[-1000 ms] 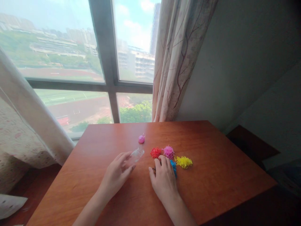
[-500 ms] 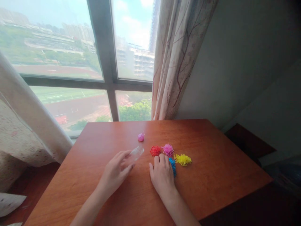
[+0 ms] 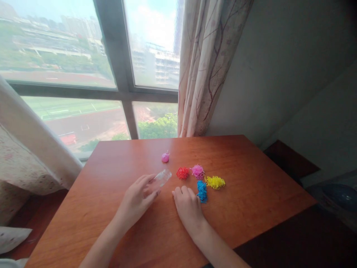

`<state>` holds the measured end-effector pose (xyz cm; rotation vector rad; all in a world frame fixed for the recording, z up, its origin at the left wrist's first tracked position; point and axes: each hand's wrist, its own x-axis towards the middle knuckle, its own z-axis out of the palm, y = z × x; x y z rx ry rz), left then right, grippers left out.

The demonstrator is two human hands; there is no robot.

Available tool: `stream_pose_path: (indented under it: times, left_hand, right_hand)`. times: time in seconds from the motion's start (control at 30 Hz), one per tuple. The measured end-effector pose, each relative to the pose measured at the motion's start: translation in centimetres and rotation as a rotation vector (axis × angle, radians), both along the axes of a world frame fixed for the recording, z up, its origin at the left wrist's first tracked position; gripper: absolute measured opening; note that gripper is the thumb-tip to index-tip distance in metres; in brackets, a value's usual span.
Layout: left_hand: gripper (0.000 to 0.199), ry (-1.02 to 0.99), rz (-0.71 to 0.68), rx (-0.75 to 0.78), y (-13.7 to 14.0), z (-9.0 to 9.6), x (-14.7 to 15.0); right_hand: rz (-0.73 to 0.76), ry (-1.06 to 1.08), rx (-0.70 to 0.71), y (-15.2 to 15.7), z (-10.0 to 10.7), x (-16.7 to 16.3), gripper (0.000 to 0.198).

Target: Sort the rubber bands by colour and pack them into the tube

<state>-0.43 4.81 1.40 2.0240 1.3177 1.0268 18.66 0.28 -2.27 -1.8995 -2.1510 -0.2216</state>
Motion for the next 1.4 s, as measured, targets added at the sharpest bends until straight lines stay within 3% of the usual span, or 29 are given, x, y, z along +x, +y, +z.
stream_pose_path:
  times: [0.2,0.4,0.5,0.63,0.77,0.9,1.23,1.4]
  left_hand:
    - [0.029,0.018,-0.004,-0.007,-0.1,0.3,0.3]
    - [0.029,0.033,-0.026,-0.035,-0.1,-0.3,0.1]
    - [0.029,0.031,-0.051,-0.062,-0.2,-0.4,0.2]
    - [0.028,0.030,-0.080,-0.069,-0.6,0.3,0.6]
    - [0.031,0.039,-0.214,-0.087,-1.2,1.4,1.2]
    - [0.027,0.062,-0.289,-0.123,-1.7,1.8,1.6]
    - [0.028,0.121,-0.269,-0.154,-1.6,1.6,1.9]
    - [0.030,0.130,-0.275,-0.172,-1.7,1.6,2.0]
  right_hand:
    - [0.059,0.096,-0.008,0.3,-0.1,0.2,0.015]
    - [0.079,0.638,0.012,1.3,1.1,2.0,0.042]
    - [0.005,1.235,-0.068,1.6,2.5,2.5,0.047]
    - [-0.008,2.071,-0.319,2.3,3.9,2.3,0.049]
    - [0.098,2.470,-0.465,3.9,4.2,1.9,0.045]
    - [0.149,2.604,-0.440,5.5,3.7,1.3,0.041]
    - [0.222,2.606,-0.377,6.0,2.8,1.1,0.031]
    - [0.244,2.731,-0.437,5.8,2.4,1.0,0.026]
